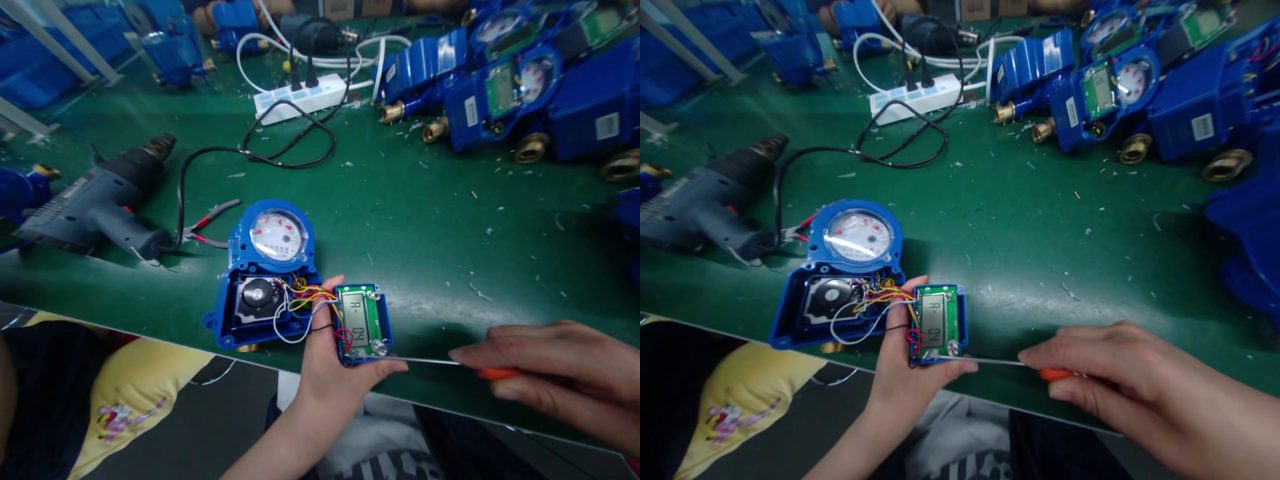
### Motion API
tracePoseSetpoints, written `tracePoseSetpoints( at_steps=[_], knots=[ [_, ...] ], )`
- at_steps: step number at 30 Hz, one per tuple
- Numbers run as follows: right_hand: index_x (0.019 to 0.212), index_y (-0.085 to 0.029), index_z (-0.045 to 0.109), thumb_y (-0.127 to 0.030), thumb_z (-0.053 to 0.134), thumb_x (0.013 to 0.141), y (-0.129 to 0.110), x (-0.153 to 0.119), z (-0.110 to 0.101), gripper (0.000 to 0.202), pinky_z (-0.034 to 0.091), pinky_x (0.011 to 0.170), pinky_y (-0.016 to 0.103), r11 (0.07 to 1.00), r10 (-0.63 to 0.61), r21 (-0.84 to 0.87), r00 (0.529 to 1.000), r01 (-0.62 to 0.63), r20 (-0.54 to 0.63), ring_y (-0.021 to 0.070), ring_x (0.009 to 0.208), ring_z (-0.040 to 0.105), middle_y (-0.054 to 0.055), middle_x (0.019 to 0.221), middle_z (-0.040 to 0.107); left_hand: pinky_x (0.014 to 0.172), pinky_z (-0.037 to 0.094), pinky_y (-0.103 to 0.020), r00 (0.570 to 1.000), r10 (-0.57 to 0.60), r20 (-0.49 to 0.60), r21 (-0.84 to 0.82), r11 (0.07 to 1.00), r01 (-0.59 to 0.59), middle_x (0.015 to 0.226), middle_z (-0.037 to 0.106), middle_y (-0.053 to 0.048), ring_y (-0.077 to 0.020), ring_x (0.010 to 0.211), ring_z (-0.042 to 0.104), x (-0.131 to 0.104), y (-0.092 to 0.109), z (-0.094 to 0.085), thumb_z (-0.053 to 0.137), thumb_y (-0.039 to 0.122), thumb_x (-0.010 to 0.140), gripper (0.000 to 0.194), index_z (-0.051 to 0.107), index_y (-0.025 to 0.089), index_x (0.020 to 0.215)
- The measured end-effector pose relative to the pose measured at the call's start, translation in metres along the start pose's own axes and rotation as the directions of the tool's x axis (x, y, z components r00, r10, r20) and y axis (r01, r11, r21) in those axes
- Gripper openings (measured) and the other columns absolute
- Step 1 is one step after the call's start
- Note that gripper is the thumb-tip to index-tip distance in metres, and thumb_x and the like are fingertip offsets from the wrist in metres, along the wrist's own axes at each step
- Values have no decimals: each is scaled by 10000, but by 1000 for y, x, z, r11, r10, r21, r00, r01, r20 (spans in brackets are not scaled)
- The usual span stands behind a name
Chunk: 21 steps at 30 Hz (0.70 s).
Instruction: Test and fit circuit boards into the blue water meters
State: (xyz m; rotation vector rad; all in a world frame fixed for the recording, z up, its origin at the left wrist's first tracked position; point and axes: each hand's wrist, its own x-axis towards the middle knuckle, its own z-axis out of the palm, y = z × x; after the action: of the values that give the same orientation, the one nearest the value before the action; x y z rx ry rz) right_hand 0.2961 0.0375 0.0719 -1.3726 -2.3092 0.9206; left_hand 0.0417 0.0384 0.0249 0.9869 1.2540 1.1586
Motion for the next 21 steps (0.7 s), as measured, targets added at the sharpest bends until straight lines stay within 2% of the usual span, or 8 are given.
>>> tracePoseSetpoints(
  at_steps=[4, 8, 13, 16, 21],
  knots=[
    [1101, -328, 721, -485, 576, 927, -1, 6, 3, 276, 575, 691, 191, 954, 96, 264, 981, -139, 170, 180, 887, 685, 0, 1024, 715, 916, 527, -299, 1000, 19, -9, 0, 1000, -19, 1136, 612, 3, -228, 1047, 652, 1, -2, -1, 951, 299, 445, 945, 429, 302, 1233],
    [1093, -312, 722, -472, 610, 908, 0, 7, 7, 269, 556, 685, 189, 851, 198, 419, 933, -315, 299, 180, 887, 675, -1, 1019, 709, 934, 516, -307, 1000, 11, -17, 36, 999, -11, 1131, 611, -1, -237, 1062, 644, 1, -2, -2, 949, 352, 439, 952, 435, 298, 1238],
    [1048, -307, 731, -511, 606, 899, -2, 17, 4, 282, 504, 693, 206, 765, 194, 489, 874, -419, 445, 175, 850, 653, -5, 976, 707, 945, 509, -301, 999, 14, -29, 82, 997, -12, 1162, 602, -7, -234, 1078, 639, 1, 1, -1, 945, 386, 437, 952, 429, 297, 1232],
    [1018, -297, 735, -531, 605, 892, -3, 23, 2, 295, 477, 712, 223, 730, 180, 511, 849, -454, 497, 182, 849, 634, 3, 934, 699, 955, 504, -315, 1000, 11, -28, 124, 992, -8, 1160, 607, -15, -246, 1088, 635, 1, 2, -1, 946, 385, 435, 961, 427, 289, 1239],
    [1001, -268, 732, -562, 627, 863, 1, 26, 4, 341, 431, 647, 193, 660, 174, 542, 808, -519, 562, 143, 759, 577, 16, 852, 662, 977, 494, -355, 999, 34, -36, 167, 986, -27, 1183, 593, -43, -278, 1108, 618, 1, 3, -3, 932, 451, 431, 972, 433, 275, 1246]
  ],
)
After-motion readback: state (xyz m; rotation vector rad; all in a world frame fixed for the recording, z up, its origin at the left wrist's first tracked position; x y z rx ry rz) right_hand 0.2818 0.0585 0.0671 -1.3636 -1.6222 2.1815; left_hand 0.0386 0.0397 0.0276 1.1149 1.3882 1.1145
